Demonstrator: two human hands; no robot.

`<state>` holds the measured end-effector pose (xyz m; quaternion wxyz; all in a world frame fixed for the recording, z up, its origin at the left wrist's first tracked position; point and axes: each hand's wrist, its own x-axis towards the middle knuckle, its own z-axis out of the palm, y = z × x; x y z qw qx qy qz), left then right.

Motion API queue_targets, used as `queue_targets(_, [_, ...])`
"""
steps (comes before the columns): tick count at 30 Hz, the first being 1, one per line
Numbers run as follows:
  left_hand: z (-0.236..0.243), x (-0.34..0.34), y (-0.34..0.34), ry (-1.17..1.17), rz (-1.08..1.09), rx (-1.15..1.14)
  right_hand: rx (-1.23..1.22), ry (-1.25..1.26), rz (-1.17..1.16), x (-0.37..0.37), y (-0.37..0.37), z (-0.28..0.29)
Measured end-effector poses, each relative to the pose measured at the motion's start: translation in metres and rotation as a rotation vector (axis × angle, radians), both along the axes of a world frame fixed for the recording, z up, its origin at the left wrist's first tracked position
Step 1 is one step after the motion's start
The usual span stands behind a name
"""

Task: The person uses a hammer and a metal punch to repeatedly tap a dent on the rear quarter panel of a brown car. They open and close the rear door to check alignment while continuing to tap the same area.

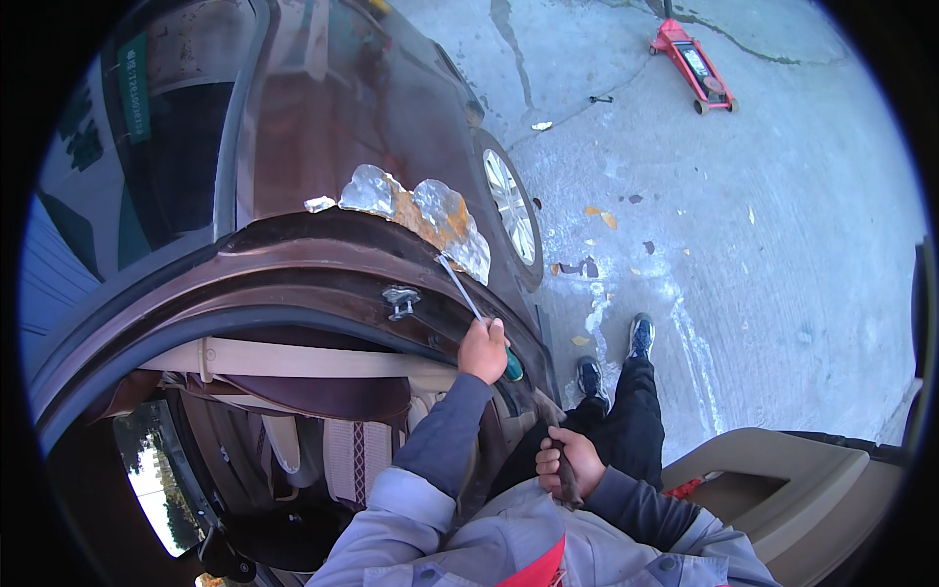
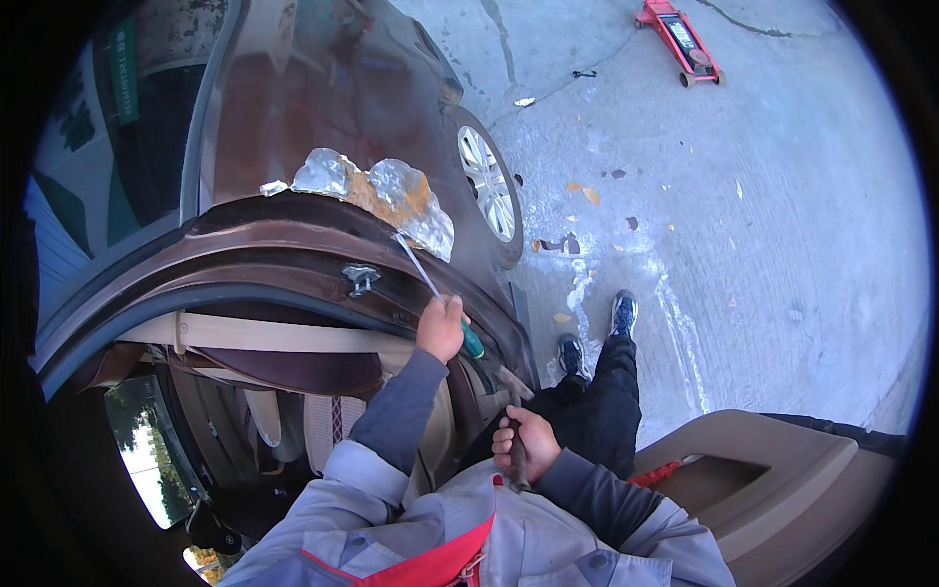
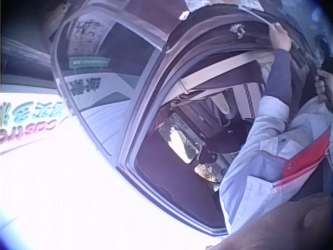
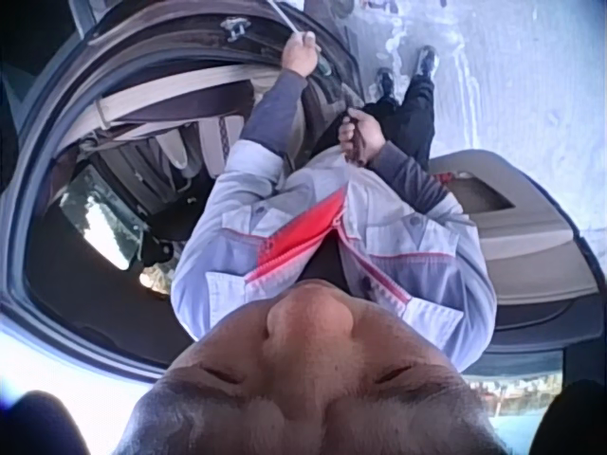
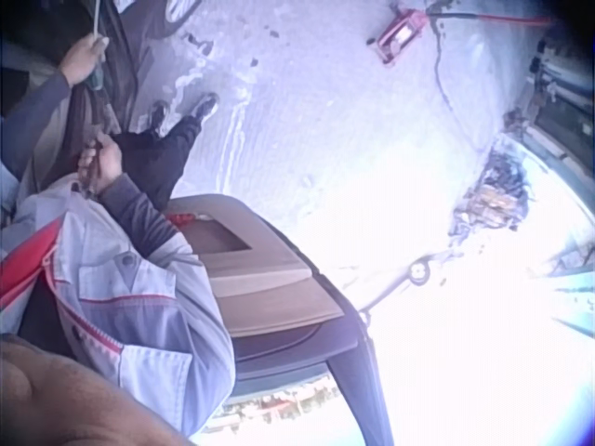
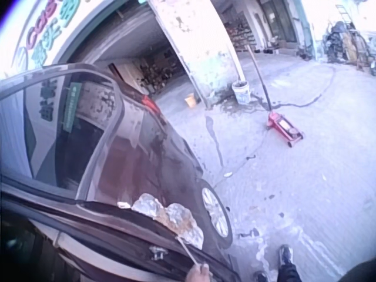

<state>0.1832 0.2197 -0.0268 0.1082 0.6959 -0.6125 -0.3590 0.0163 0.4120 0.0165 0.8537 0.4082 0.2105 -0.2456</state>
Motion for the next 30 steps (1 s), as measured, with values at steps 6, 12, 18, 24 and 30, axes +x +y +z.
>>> queue_targets(6, [0.003, -0.001, 0.000, -0.016, 0.017, -0.040, -0.197, -0.013, -0.042, -0.004, 0.004, -0.001])
queue_targets(12, [-0.001, -0.004, -0.001, 0.045, 0.054, 0.020, 0.078, 0.049, 0.005, 0.000, 0.002, -0.007])
queue_targets(18, [-0.001, -0.004, 0.002, 0.063, 0.042, -0.005, -0.156, 0.040, -0.004, -0.003, 0.002, -0.005])
queue_targets(24, [0.004, -0.008, -0.002, 0.037, 0.046, -0.014, -0.222, -0.201, -0.128, -0.005, 0.001, -0.004])
queue_targets(30, [0.009, -0.009, -0.009, 0.059, 0.035, -0.029, -0.104, 0.050, -0.016, -0.006, 0.007, -0.017])
